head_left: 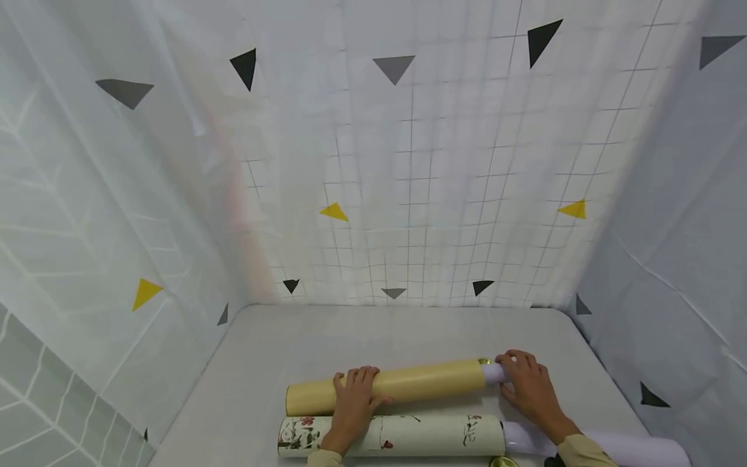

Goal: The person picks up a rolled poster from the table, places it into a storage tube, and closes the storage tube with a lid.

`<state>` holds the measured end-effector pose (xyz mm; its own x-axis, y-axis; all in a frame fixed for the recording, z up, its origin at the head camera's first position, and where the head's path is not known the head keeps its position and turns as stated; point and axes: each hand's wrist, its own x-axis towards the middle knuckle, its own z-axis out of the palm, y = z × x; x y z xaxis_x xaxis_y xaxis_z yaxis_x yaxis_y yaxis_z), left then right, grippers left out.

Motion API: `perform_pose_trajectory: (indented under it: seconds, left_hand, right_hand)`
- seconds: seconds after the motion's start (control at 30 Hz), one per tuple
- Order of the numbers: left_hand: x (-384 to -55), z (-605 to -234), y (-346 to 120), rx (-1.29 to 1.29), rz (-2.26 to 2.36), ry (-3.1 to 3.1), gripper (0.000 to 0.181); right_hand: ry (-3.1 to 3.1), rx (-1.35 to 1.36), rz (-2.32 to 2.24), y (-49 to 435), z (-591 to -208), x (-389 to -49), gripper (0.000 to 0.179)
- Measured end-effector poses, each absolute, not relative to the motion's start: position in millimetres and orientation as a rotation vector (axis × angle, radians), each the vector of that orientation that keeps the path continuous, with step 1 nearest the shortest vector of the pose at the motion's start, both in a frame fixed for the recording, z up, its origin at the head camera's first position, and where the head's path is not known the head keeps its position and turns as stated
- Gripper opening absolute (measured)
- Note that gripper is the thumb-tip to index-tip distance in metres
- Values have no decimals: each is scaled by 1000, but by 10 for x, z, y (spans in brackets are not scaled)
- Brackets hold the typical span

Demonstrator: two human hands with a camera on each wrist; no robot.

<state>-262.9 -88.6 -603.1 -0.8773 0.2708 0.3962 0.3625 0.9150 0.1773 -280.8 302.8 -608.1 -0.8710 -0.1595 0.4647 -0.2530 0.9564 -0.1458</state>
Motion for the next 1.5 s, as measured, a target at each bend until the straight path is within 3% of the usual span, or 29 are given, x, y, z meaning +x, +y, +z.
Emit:
perform_pose_trajectory:
  seconds: [0.93, 1.5]
  left_hand:
    - [-2639, -6078, -881, -446, -291, -2705, 63]
    - [-2625, -6026, -866, -428, -292, -2724, 62]
  right_hand:
    - [-2831, 248, 544, 2681, -6001, -2781, 54]
    - [-2712, 379, 641, 2659, -6030, -2787, 56]
